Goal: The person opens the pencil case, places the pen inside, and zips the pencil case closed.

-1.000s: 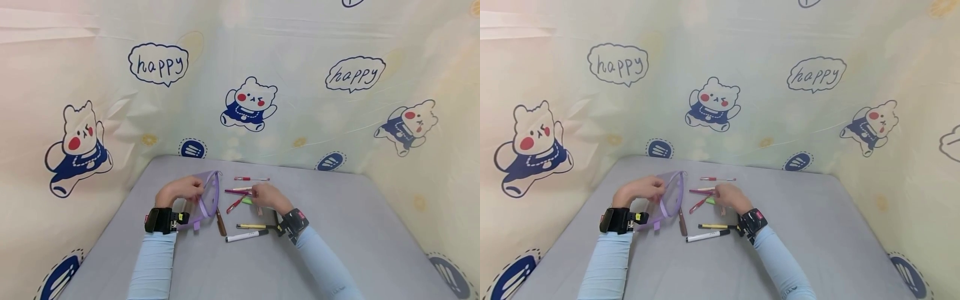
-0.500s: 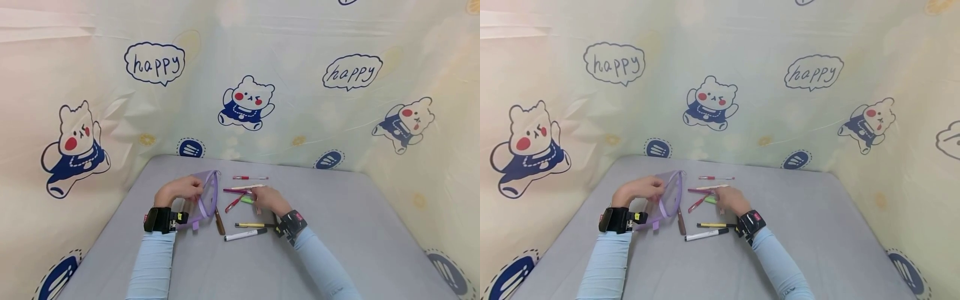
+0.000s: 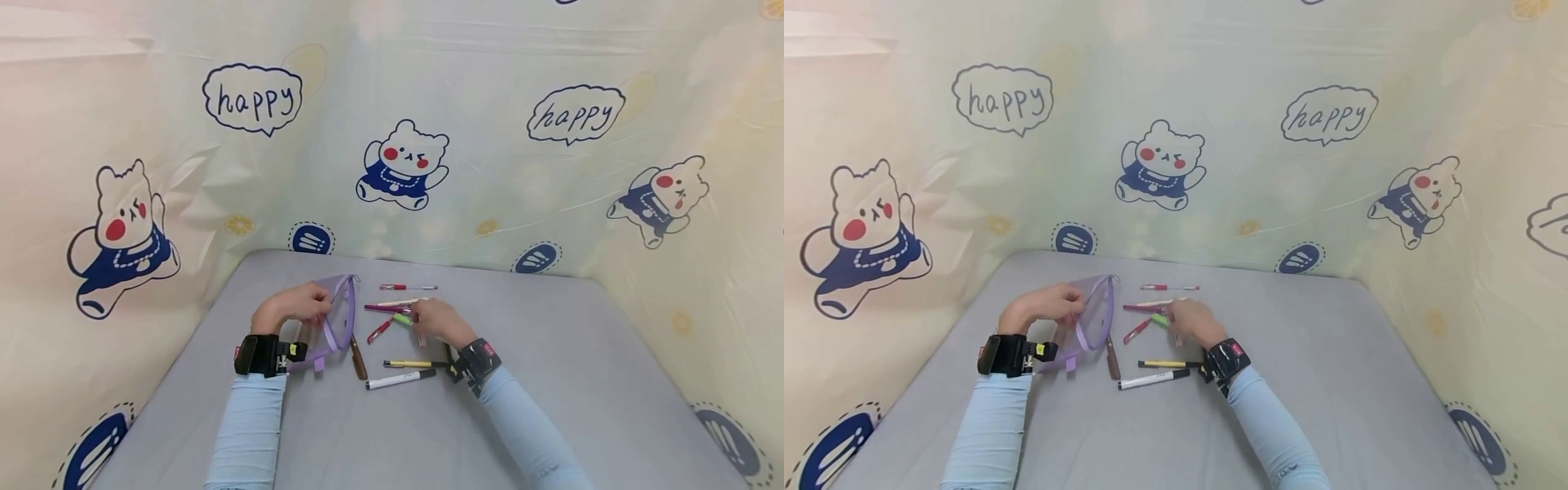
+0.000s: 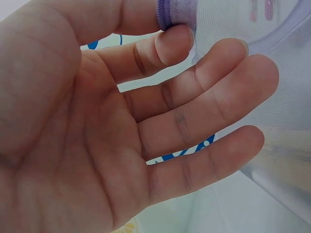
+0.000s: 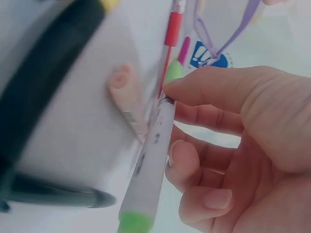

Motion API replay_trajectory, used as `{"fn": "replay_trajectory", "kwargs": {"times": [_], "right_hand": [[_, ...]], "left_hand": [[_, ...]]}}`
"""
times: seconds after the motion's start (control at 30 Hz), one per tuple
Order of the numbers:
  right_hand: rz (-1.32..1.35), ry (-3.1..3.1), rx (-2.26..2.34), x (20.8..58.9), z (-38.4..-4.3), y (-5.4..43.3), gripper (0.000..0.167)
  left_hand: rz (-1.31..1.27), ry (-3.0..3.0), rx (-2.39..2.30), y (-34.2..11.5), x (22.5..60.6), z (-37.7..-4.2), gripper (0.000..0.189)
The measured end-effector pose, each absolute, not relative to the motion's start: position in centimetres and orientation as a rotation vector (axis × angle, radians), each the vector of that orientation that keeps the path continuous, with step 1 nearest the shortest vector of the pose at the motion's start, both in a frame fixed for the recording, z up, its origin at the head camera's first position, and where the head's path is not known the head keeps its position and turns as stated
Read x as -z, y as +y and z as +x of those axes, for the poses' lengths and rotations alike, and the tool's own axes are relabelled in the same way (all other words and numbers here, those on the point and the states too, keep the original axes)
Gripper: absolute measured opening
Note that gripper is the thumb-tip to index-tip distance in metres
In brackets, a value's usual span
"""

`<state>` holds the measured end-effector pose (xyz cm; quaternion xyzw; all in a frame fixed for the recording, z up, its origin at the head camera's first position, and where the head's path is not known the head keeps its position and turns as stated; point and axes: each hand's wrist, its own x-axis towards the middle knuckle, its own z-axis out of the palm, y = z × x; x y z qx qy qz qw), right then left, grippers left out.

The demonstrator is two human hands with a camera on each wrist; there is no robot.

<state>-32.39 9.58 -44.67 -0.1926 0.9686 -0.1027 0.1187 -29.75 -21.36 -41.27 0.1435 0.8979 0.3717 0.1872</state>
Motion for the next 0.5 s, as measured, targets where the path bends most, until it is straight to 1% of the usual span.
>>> {"fn": "replay_trajectory", "kwargs": {"times": [0.2,0.5], "right_hand": [[-0.614,2.835,0.469,43.7,-32.8,9.3,0.010],[-0.634,2.755,0.847,44.4,-33.8,8.5,0.015]], "left_hand": [[0.407,2.538,-1.034,-21.4,41.1,-29.8,0.013],[0.386,2.524,-1.040,-21.8,41.2,-30.1,0.012]]}}
